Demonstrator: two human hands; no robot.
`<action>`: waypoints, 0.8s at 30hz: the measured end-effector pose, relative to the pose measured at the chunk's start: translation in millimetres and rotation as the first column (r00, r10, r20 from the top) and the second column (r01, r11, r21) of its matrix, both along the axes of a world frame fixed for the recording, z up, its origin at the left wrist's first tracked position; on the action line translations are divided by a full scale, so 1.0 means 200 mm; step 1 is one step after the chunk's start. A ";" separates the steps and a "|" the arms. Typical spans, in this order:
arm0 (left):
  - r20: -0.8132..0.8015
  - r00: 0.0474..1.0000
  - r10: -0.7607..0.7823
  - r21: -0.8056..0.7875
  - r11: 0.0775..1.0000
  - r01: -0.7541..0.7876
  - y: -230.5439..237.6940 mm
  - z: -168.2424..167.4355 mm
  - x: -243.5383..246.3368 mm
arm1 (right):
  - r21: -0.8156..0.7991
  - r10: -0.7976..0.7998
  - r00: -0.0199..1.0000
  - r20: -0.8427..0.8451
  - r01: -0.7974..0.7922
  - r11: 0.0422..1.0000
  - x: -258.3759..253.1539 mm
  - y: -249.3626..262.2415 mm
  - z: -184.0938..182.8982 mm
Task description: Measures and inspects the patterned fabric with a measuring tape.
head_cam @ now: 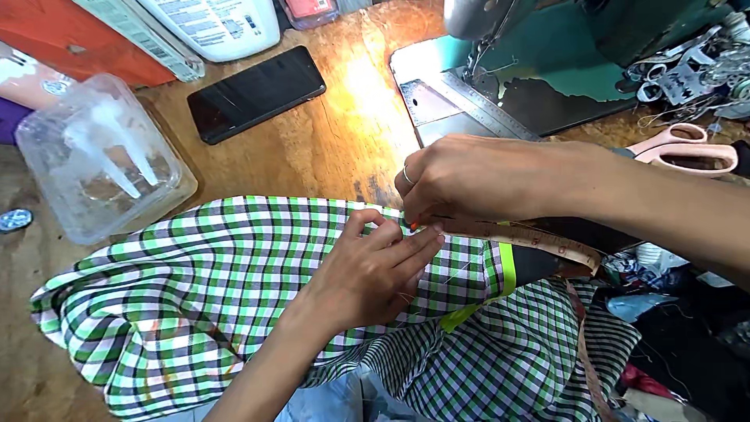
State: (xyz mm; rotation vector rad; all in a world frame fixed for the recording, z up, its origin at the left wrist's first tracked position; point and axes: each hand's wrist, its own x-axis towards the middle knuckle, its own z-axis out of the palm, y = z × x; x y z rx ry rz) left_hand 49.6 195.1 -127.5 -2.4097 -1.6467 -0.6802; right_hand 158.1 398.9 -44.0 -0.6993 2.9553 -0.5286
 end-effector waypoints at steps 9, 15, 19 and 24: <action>-0.026 1.000 0.001 0.016 1.000 0.000 0.00 0.00 0.00 | -0.068 0.069 0.997 0.037 -0.066 0.995 -0.04 0.00 0.00; 0.003 1.000 0.000 0.006 1.000 0.000 0.00 0.00 0.00 | 0.056 0.121 0.991 -0.050 -0.118 0.991 -0.02 -0.03 -0.01; 0.007 1.000 0.004 0.004 1.000 -0.004 0.00 0.00 0.00 | 0.148 0.129 0.989 -0.070 -0.117 0.982 -0.01 -0.04 -0.01; 0.004 1.000 0.015 0.001 1.000 -0.015 0.00 0.00 0.00 | 0.282 0.160 0.969 -0.186 -0.103 0.954 0.01 -0.02 -0.04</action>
